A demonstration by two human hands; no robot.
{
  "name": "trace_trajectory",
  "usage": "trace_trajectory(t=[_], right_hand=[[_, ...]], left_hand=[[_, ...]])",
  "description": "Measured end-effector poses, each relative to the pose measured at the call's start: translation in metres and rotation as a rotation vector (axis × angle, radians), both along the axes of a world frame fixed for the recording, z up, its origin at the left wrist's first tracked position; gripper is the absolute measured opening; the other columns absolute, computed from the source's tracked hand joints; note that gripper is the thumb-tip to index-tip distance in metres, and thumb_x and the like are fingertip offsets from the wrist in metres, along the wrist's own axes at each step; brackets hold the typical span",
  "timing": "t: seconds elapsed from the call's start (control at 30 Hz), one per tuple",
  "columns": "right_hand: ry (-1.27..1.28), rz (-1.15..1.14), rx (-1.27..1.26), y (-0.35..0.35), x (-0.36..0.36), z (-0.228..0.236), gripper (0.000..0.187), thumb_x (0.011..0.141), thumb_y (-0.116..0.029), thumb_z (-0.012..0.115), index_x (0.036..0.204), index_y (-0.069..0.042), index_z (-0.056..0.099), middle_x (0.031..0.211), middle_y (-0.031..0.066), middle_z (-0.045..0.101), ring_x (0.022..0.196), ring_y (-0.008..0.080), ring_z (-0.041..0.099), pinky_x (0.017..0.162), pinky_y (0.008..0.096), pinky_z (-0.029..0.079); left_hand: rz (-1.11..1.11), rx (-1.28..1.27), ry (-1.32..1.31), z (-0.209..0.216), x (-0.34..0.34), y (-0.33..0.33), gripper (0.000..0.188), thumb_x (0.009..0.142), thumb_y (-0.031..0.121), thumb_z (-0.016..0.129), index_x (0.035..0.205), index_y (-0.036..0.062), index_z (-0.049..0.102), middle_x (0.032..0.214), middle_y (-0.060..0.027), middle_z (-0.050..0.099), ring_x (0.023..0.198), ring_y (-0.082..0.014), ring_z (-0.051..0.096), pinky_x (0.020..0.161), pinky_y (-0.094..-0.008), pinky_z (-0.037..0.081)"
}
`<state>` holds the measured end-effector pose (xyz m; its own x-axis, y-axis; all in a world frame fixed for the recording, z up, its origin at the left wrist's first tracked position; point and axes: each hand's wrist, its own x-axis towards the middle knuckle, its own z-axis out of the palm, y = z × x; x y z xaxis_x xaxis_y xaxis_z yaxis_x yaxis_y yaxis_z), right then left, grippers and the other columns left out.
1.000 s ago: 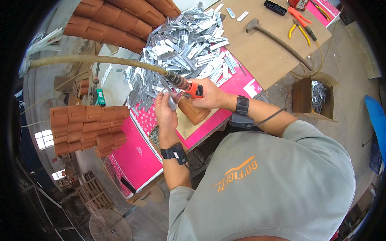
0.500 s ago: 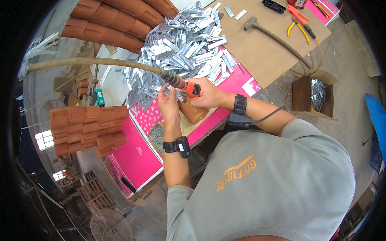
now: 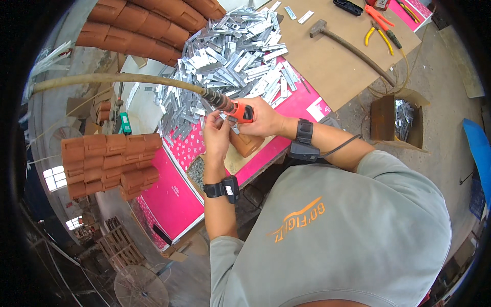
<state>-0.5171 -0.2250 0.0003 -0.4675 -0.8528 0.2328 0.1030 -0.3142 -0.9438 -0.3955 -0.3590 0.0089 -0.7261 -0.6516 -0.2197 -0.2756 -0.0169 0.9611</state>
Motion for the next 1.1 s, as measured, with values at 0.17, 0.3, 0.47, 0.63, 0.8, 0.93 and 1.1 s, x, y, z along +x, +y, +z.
trace_trajectory(t=[0.17,0.3,0.47,0.63,0.8,0.93,1.1], right_hand=[[0.029,0.047,0.066,0.003,-0.001,0.008,0.031,0.073,-0.001,0.065,0.104,-0.001,0.062,0.094,0.0044,0.066,0.085,0.0100,0.059,0.081,0.0282,0.049],[0.055,0.044,0.079,0.006,-0.002,0.013,0.032,0.073,-0.002,0.065,0.105,0.000,0.062,0.094,0.0047,0.066,0.086,0.0103,0.060,0.081,0.0285,0.050],[0.009,0.071,0.098,0.005,-0.001,0.009,0.034,0.072,-0.002,0.065,0.106,0.000,0.063,0.094,0.0054,0.066,0.087,0.0116,0.061,0.082,0.0290,0.051],[0.029,0.080,0.074,0.004,0.000,0.011,0.035,0.072,-0.004,0.064,0.107,0.000,0.063,0.094,0.0054,0.066,0.088,0.0115,0.061,0.083,0.0292,0.051],[-0.005,0.066,0.024,0.002,0.001,0.014,0.033,0.072,-0.004,0.063,0.105,0.001,0.062,0.094,0.0051,0.065,0.089,0.0115,0.061,0.084,0.0288,0.050],[0.017,0.068,0.020,0.003,-0.001,0.013,0.034,0.072,-0.003,0.065,0.107,0.000,0.062,0.093,0.0045,0.066,0.088,0.0101,0.061,0.083,0.0278,0.050],[-0.028,0.071,0.030,0.003,0.000,0.015,0.031,0.072,-0.004,0.062,0.103,0.001,0.061,0.096,0.0052,0.064,0.088,0.0119,0.060,0.083,0.0288,0.050]], left_hand=[[-0.064,-0.178,-0.043,0.000,0.013,0.015,0.022,0.092,0.007,0.068,0.112,0.0019,0.060,0.079,0.0015,0.059,0.069,-0.0063,0.052,0.062,-0.0225,0.042],[-0.102,-0.330,-0.169,0.009,0.022,0.026,0.026,0.092,0.014,0.069,0.113,0.0007,0.061,0.086,-0.0040,0.064,0.075,-0.0116,0.057,0.068,-0.0280,0.047],[-0.093,-1.001,-0.148,0.005,0.031,0.038,0.045,0.094,0.020,0.066,0.132,0.0006,0.050,0.123,-0.0173,0.059,0.101,-0.0258,0.061,0.086,-0.0365,0.049],[-0.005,-0.463,-0.073,-0.023,0.039,0.040,0.048,0.095,0.017,0.065,0.136,0.0026,0.047,0.128,-0.0175,0.055,0.112,-0.0258,0.056,0.091,-0.0375,0.047],[0.120,-0.018,0.126,-0.033,0.036,0.047,0.045,0.095,0.014,0.063,0.137,0.0037,0.047,0.131,-0.0161,0.052,0.121,-0.0252,0.050,0.100,-0.0391,0.043],[0.065,-0.482,0.081,-0.024,0.035,0.054,0.042,0.096,0.012,0.060,0.135,0.0036,0.048,0.132,-0.0148,0.049,0.123,-0.0249,0.047,0.105,-0.0381,0.038],[0.043,-0.462,0.050,-0.028,0.033,0.051,0.040,0.096,0.011,0.057,0.133,0.0022,0.047,0.133,-0.0147,0.048,0.126,-0.0250,0.046,0.109,-0.0378,0.035]])
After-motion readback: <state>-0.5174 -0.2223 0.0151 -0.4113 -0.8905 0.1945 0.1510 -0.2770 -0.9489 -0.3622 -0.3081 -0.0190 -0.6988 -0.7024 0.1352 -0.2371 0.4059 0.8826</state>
